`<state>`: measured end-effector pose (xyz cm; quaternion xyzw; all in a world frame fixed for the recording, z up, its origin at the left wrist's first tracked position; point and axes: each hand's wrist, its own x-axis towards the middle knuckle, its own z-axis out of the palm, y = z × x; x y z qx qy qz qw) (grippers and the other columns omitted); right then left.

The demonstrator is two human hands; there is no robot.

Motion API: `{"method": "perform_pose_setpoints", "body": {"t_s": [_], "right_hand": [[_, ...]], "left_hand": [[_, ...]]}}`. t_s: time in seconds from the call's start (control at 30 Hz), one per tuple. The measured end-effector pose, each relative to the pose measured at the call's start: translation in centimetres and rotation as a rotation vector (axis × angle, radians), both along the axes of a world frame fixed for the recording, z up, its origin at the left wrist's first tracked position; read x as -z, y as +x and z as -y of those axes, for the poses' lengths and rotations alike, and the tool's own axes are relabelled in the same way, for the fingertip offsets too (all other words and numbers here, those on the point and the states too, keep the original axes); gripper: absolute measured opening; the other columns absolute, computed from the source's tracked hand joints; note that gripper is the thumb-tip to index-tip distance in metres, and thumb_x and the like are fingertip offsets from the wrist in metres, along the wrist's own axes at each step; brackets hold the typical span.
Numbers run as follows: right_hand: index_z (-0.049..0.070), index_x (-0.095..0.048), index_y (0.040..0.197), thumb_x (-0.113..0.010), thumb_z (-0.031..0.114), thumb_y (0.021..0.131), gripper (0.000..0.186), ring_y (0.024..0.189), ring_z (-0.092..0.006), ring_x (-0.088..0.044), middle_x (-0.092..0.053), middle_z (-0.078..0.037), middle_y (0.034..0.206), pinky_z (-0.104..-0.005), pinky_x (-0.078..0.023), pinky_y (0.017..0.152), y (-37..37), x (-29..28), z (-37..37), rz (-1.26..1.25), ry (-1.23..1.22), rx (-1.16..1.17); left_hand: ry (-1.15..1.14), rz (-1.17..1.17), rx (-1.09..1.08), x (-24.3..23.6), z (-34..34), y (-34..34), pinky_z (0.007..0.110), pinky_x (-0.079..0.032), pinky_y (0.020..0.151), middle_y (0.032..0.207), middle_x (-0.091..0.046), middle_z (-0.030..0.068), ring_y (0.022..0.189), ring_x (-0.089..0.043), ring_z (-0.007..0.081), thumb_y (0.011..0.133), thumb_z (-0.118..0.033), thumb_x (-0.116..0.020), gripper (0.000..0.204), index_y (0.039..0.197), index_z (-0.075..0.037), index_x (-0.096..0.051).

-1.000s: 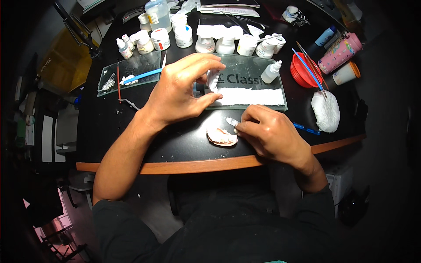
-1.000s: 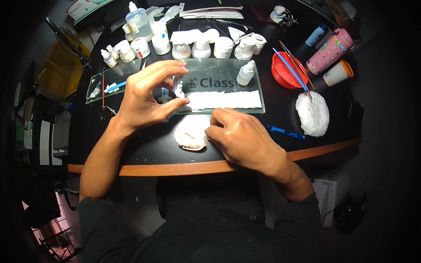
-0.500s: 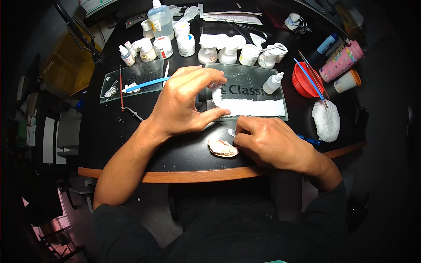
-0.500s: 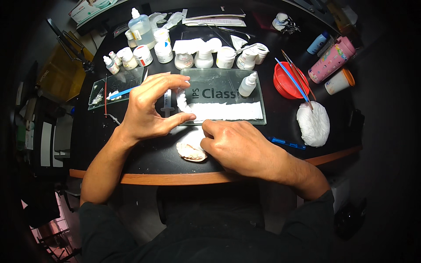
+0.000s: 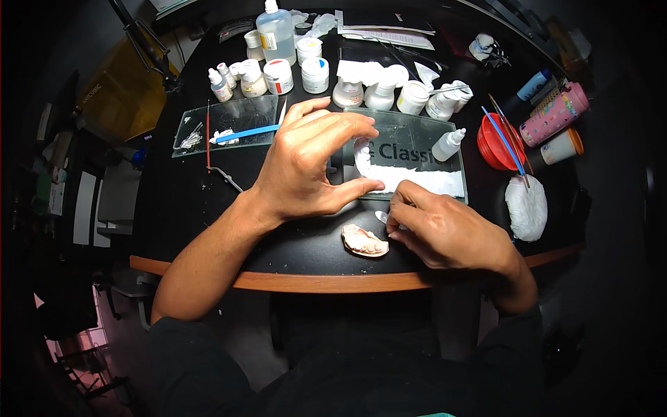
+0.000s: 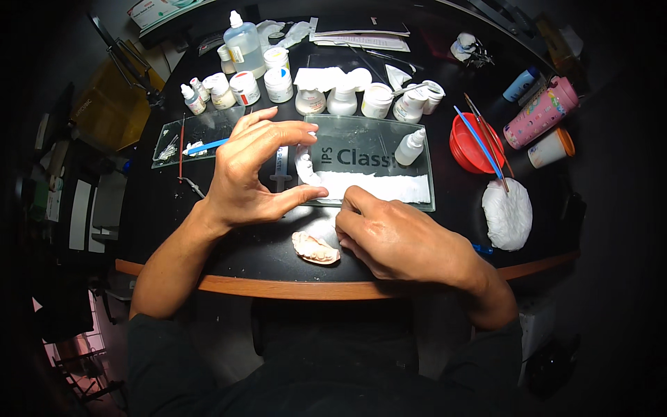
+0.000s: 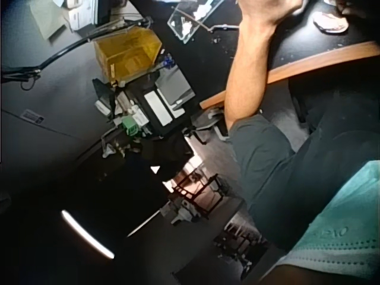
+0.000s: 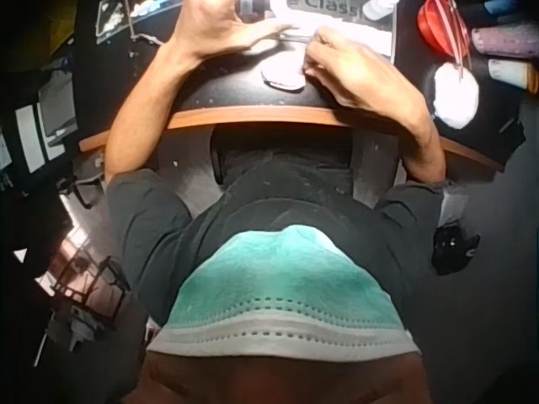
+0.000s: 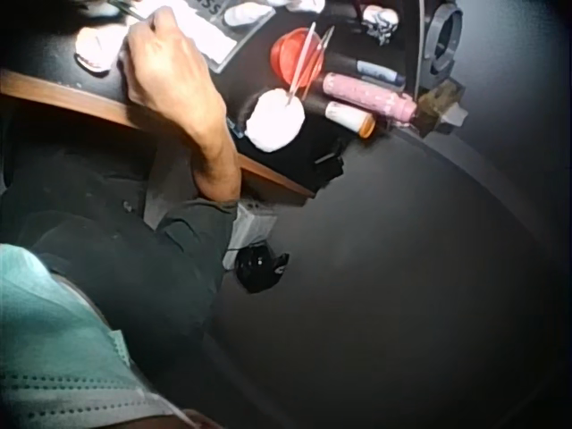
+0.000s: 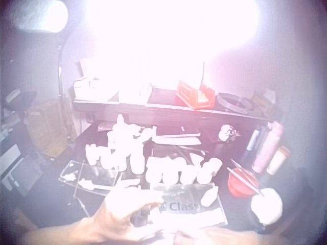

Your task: The person scrapes a dental mold using a metal tool, cleans it with a toothbrush, and fits a dental crown piece onto the mold by hand.

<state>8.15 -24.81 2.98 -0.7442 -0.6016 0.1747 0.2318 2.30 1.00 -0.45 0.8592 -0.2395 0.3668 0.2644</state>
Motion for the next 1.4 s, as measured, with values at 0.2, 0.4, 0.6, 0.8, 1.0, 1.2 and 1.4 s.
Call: {"method": "perform_pose_setpoints", "body": {"t_s": [0.2, 0.4, 0.6, 0.8, 1.0, 1.2, 1.4], "right_hand": [[-0.003, -0.066, 0.097, -0.07, 0.001, 0.095, 0.006, 0.08, -0.0358, -0.068, -0.064, -0.017, 0.089, -0.0419, -0.054, 0.07, 1.5, 0.6, -0.3, 0.023, 0.307, 0.145], [-0.001, -0.074, 0.098, -0.074, 0.002, 0.096, 0.004, 0.067, -0.0154, -0.068, -0.072, -0.01, 0.086, -0.0295, -0.05, 0.055, 0.8, 1.9, -1.9, -0.049, 0.588, 0.392], [-0.001, -0.076, 0.101, -0.076, 0.003, 0.095, 0.007, 0.073, -0.013, -0.071, -0.076, -0.01, 0.088, -0.0257, -0.052, 0.058, 0.2, 2.7, -2.1, -0.188, 0.599, 0.409], [0.0, -0.078, 0.1, -0.078, 0.003, 0.095, 0.006, 0.076, -0.0079, -0.071, -0.078, -0.007, 0.09, -0.023, -0.052, 0.062, 0.0, 2.6, -1.8, -0.34, 0.573, 0.419], [-0.004, -0.075, 0.105, -0.077, 0.003, 0.098, 0.01, 0.085, -0.0084, -0.073, -0.078, -0.009, 0.095, -0.0212, -0.057, 0.073, 0.7, 2.4, -1.5, -0.728, 0.504, 0.426], [-0.005, -0.073, 0.108, -0.076, 0.002, 0.099, 0.012, 0.089, -0.0096, -0.073, -0.077, -0.01, 0.099, -0.0238, -0.059, 0.081, 1.4, 2.0, -1.2, -0.929, 0.449, 0.427], [-0.004, -0.073, 0.108, -0.077, 0.002, 0.099, 0.012, 0.087, -0.0083, -0.071, -0.078, -0.009, 0.099, -0.0222, -0.056, 0.08, 1.3, 2.3, -1.2, -0.913, 0.46, 0.427]], "left_hand": [[0.01, -0.062, -0.011, 0.1, 0.3, 0.1, 0.05, -0.049, 0.11, 0.113, -0.08, 0.0091, 0.112, -0.076, 0.0249, 0.068, -0.032, -0.101, 0.06, 0.115, -0.007, -0.076], [-0.079, -0.051, 0.036, 0.8, 1.6, -0.1, 0.046, -0.051, 0.103, 0.097, -0.078, 0.005, 0.091, -0.076, 0.0212, 0.067, -0.036, -0.1, 0.058, 0.111, -0.007, -0.076], [-0.126, -0.022, 0.062, 1.2, 1.9, 0.0, 0.045, -0.053, 0.099, 0.092, -0.077, 0.0052, 0.085, -0.076, 0.0217, 0.065, -0.035, -0.1, 0.057, 0.108, -0.006, -0.076], [-0.123, -0.026, 0.052, 1.2, 1.7, -0.2, 0.044, -0.053, 0.095, 0.09, -0.076, 0.0043, 0.088, -0.075, 0.0209, 0.066, -0.036, -0.099, 0.055, 0.107, -0.007, -0.075], [-0.076, -0.036, 0.027, 0.8, 1.5, -0.5, 0.039, -0.054, 0.096, 0.092, -0.079, 0.0044, 0.084, -0.077, 0.017, 0.063, -0.04, -0.103, 0.061, 0.109, -0.006, -0.079], [-0.074, -0.043, 0.005, 0.6, 1.5, -0.7, 0.037, -0.053, 0.094, 0.087, -0.078, 0.0034, 0.081, -0.076, 0.0163, 0.062, -0.041, -0.104, 0.061, 0.105, -0.006, -0.079], [-0.087, -0.009, 0.008, 0.8, 1.6, -0.7, 0.036, -0.052, 0.093, 0.083, -0.076, 0.0027, 0.078, -0.075, 0.0162, 0.062, -0.042, -0.104, 0.06, 0.104, -0.007, -0.08]]}}
